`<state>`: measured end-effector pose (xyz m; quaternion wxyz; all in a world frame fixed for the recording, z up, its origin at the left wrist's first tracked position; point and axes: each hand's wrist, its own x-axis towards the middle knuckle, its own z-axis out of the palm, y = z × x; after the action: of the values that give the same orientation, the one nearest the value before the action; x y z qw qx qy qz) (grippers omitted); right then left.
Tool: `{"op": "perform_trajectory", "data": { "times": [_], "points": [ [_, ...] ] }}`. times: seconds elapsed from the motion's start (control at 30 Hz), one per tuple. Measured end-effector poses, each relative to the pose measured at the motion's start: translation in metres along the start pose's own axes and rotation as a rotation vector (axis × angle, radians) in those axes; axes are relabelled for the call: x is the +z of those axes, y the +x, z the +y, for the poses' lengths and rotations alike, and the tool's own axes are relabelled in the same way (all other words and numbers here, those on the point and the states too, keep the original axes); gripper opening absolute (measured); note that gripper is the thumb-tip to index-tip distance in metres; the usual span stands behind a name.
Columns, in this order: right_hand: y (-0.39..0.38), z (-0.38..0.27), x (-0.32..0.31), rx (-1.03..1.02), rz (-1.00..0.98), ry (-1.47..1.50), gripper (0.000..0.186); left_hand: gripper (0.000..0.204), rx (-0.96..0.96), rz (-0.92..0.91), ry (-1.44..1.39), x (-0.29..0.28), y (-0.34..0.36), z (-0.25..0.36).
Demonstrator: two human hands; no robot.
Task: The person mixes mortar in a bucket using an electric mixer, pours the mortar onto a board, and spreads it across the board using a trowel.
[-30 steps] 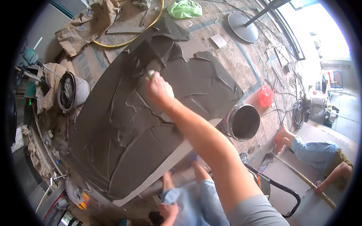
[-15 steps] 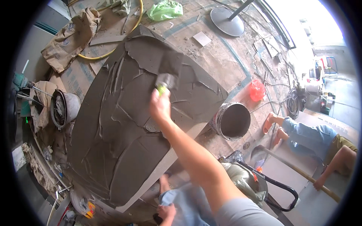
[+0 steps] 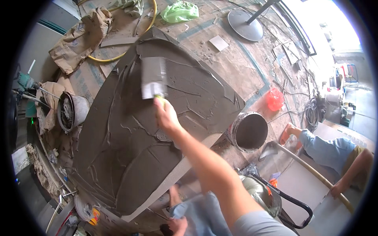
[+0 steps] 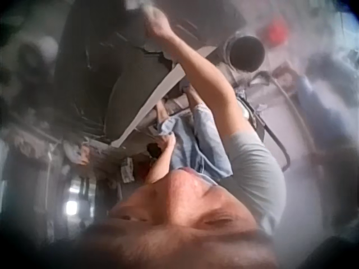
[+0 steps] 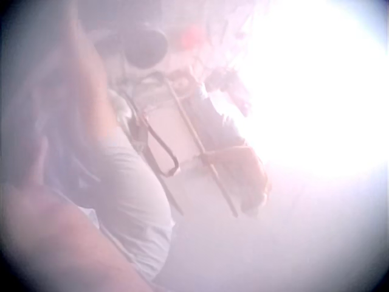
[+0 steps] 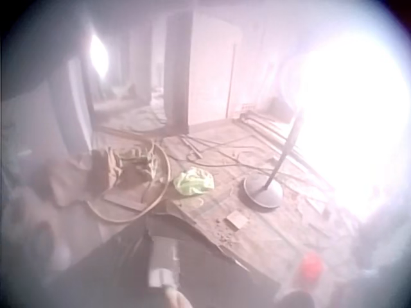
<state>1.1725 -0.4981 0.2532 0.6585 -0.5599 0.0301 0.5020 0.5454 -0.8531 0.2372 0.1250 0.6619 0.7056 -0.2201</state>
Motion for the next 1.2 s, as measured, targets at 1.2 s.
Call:
{"op": "perform_trajectory", "data": {
  "times": [1.2],
  "points": [
    [0.096,-0.129,-0.149,0.0,0.031,-1.241,0.069,0.072,-0.385,-0.596,0.196,-0.074,-0.063,0.21]
  ]
}}
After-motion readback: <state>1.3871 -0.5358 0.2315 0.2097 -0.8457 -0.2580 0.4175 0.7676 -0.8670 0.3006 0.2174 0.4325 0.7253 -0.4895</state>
